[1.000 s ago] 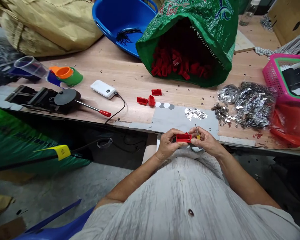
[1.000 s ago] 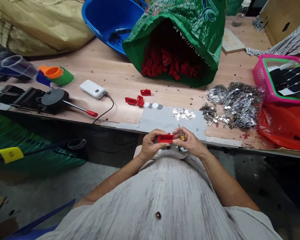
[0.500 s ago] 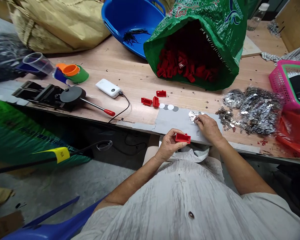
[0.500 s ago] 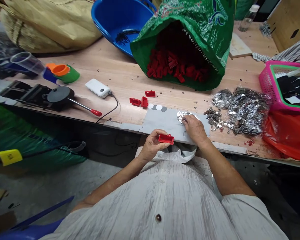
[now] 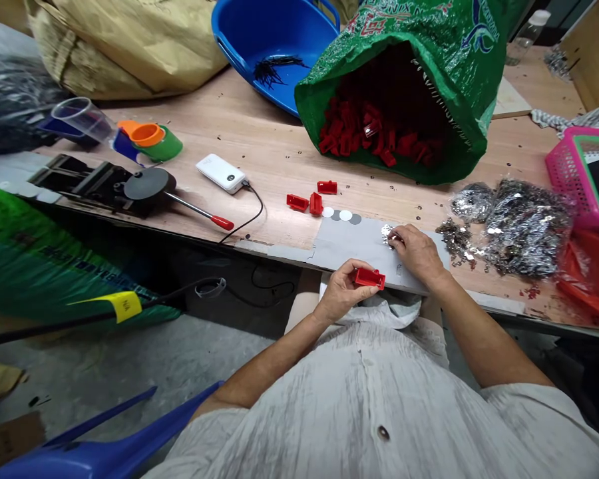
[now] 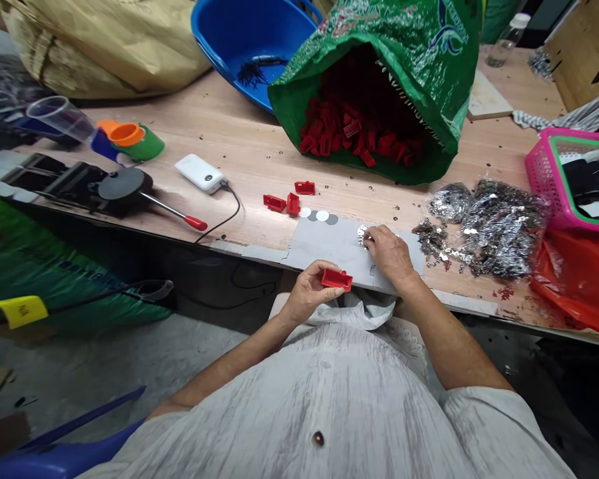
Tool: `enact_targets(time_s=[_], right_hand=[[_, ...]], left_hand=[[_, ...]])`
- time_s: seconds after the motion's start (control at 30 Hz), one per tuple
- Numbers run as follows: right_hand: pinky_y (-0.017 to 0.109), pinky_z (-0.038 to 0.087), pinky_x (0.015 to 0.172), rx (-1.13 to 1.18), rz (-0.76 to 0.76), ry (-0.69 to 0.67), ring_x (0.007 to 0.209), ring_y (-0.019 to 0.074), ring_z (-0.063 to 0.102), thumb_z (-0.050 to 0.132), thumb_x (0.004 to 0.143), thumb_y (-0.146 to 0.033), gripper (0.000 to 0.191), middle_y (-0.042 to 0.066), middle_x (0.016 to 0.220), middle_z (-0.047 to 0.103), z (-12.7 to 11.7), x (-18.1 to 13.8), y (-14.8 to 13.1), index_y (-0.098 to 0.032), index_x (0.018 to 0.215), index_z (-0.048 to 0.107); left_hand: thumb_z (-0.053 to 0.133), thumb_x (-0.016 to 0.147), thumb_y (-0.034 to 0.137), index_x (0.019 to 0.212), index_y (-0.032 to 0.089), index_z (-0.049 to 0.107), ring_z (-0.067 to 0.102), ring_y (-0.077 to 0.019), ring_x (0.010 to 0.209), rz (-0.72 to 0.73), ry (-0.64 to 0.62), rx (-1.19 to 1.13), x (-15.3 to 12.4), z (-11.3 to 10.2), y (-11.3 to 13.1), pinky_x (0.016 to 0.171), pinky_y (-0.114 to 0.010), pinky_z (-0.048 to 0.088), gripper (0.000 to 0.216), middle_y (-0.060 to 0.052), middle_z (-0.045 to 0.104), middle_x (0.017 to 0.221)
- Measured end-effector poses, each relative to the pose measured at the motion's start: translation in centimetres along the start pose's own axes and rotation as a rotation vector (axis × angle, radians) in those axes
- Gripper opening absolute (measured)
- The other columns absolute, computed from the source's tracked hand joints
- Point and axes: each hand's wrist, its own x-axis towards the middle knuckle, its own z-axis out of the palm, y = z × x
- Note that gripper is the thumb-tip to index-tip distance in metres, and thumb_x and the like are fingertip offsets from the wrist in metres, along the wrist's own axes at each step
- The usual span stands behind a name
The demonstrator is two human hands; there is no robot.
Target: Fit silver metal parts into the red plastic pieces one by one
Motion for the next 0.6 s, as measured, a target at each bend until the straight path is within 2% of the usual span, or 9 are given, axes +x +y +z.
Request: enact_targets(time_s=[0.2, 0.37, 0.47, 0.6], right_hand=[[0.036, 0.047, 0.078, 0.134, 0.025, 0.013, 0.087, 0.0244, 0.062, 0.056, 0.086, -0.021, 0.007, 0.008, 0.094, 0.069, -0.5, 0.4, 0.6, -0.022, 0.087, 0.062], [0.034, 0.047, 0.075, 0.395, 0.110, 0.054, 0.079, 0.0208, 0.063, 0.059, 0.086, -0.029, 0.009, 0.004, 0.090, 0.070, -2.0, -0.7, 0.8, -0.023, 0.093, 0.062], [0.033, 0.046, 0.071, 0.518, 0.111, 0.010, 0.073, 0.0183, 0.061, 0.061, 0.087, -0.033, 0.011, 0.003, 0.089, 0.069, -2.9, -2.2, -0.3, -0.023, 0.091, 0.064], [0.032, 0.045, 0.065, 0.792, 0.127, -0.057, 0.065, 0.0153, 0.057, 0.063, 0.089, -0.040, 0.017, 0.003, 0.088, 0.066, -3.5, -4.0, -2.7, -0.023, 0.088, 0.064]], left_hand=[[0.089, 0.063, 0.026, 0.103, 0.018, 0.059, 0.066, -0.0126, 0.086, -0.020, 0.071, -0.047, 0.2, 0.0, -0.2, 0.083, -0.029, 0.055, 0.050, -0.001, 0.067, 0.093], [0.086, 0.066, 0.026, 0.116, 0.020, 0.062, 0.068, -0.0162, 0.085, -0.152, 0.064, -0.263, 0.7, 0.2, 0.6, 0.082, -0.037, 0.060, 0.056, -0.002, 0.067, 0.092], [0.081, 0.071, 0.027, 0.128, 0.023, 0.061, 0.069, -0.0164, 0.087, -0.175, 0.040, -0.330, 1.2, 0.4, 1.1, 0.083, -0.037, 0.060, 0.061, -0.003, 0.068, 0.094], [0.079, 0.075, 0.028, 0.133, 0.026, 0.060, 0.069, -0.0140, 0.083, -0.151, 0.009, -0.325, 1.7, 0.7, 1.2, 0.082, -0.033, 0.058, 0.061, -0.004, 0.069, 0.099]])
